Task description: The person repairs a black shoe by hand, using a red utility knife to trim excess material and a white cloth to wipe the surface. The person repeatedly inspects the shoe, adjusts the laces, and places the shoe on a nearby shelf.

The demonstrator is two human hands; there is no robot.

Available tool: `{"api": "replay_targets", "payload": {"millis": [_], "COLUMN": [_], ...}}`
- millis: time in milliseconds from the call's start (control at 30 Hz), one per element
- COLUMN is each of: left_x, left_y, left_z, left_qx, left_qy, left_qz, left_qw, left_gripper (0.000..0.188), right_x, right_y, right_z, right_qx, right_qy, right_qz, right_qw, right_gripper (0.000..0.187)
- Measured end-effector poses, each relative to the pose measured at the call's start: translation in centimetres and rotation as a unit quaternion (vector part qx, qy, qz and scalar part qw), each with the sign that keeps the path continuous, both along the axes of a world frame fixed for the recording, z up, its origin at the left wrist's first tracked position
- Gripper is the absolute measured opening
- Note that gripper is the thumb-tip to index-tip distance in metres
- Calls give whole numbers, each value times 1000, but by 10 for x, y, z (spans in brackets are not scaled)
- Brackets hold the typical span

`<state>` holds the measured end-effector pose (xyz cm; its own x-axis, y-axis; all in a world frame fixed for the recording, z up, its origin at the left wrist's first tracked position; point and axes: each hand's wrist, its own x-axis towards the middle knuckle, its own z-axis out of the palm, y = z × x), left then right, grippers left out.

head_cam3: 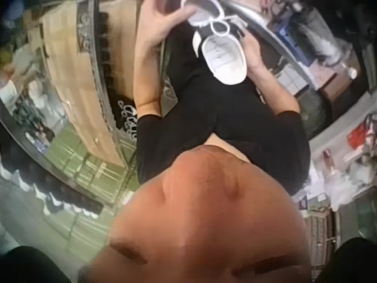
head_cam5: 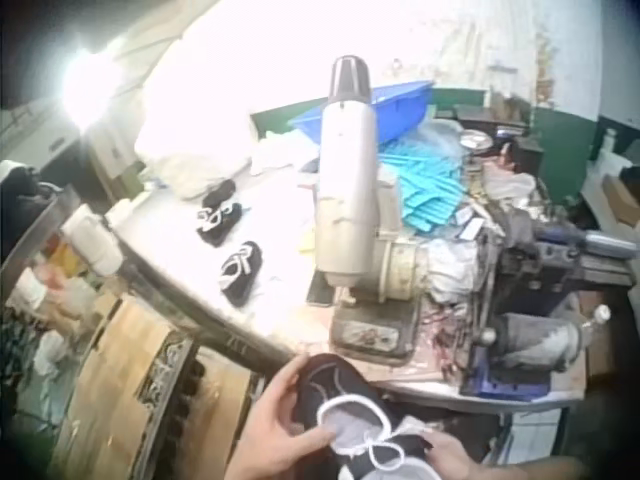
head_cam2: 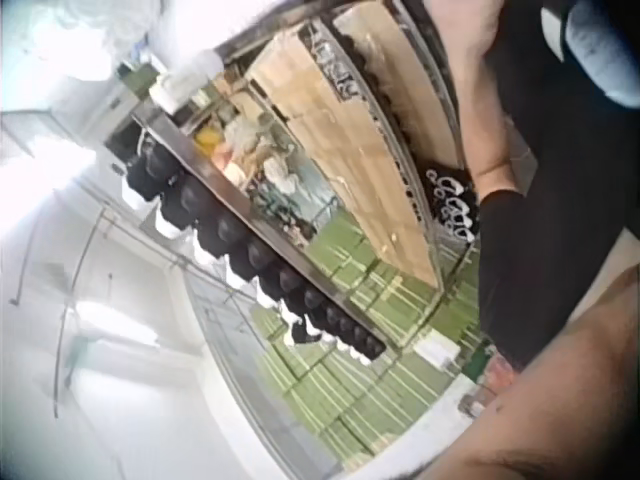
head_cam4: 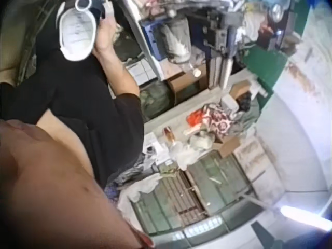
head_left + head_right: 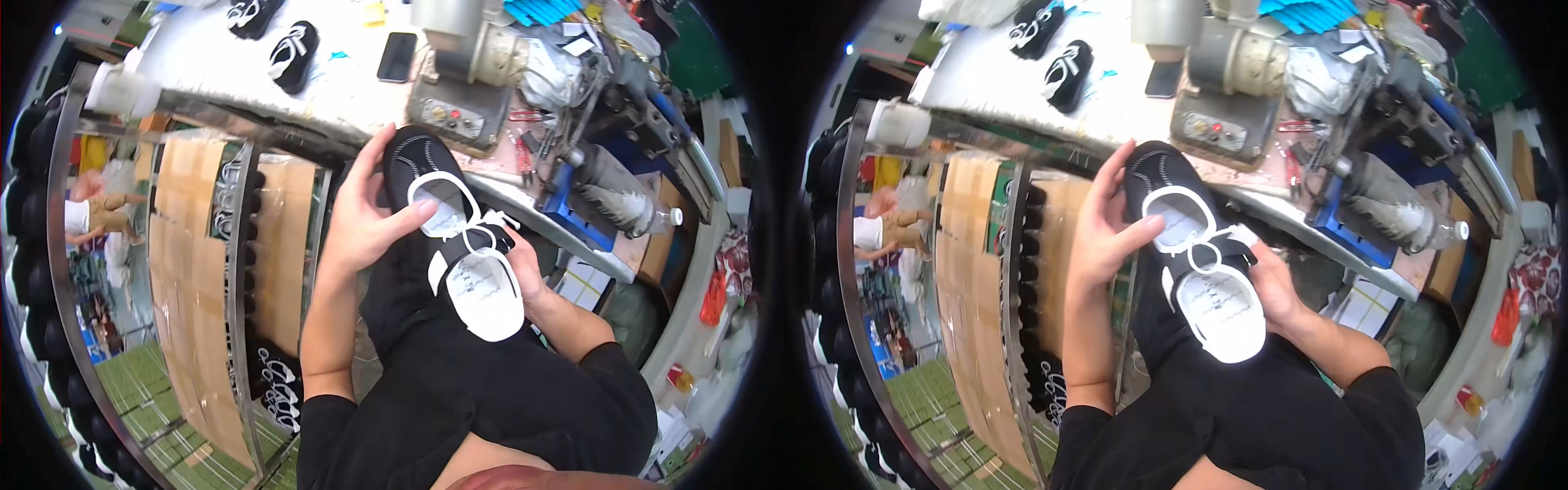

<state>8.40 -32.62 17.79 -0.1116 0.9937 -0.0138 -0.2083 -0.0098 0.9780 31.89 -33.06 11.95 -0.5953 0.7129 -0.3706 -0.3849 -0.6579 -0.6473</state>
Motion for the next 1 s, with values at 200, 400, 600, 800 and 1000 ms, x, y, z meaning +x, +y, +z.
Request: {"api": "replay_targets", "payload": {"millis": [200, 400, 600, 800, 1000], "left_x": [-23, -19, -28, -35, -17], "left_y": [21, 46, 61, 69, 42], "left_z": [21, 31, 23, 21, -8], "left_qx": [-27, -18, -35, -43, 6], "left_qy": [-65, -40, -37, -45, 119], "left_qz": [-39, 1, 3, -10, 0], "left_qw": [997, 999, 999, 998, 993], "left_gripper": [84, 80, 77, 76, 84], "right_x": [13, 7, -11, -15, -34], "right_y": [29, 37, 48, 51, 20], "right_z": [5, -34, -1, 1, -23], "right_qx": [-149, -160, -195, -191, 76], "right_qy": [118, 77, 150, 134, -38], "right_qz": [10, 31, -13, -20, -67], "right_qw": [982, 984, 969, 972, 994], "right_gripper": [32, 68, 33, 32, 29]}}
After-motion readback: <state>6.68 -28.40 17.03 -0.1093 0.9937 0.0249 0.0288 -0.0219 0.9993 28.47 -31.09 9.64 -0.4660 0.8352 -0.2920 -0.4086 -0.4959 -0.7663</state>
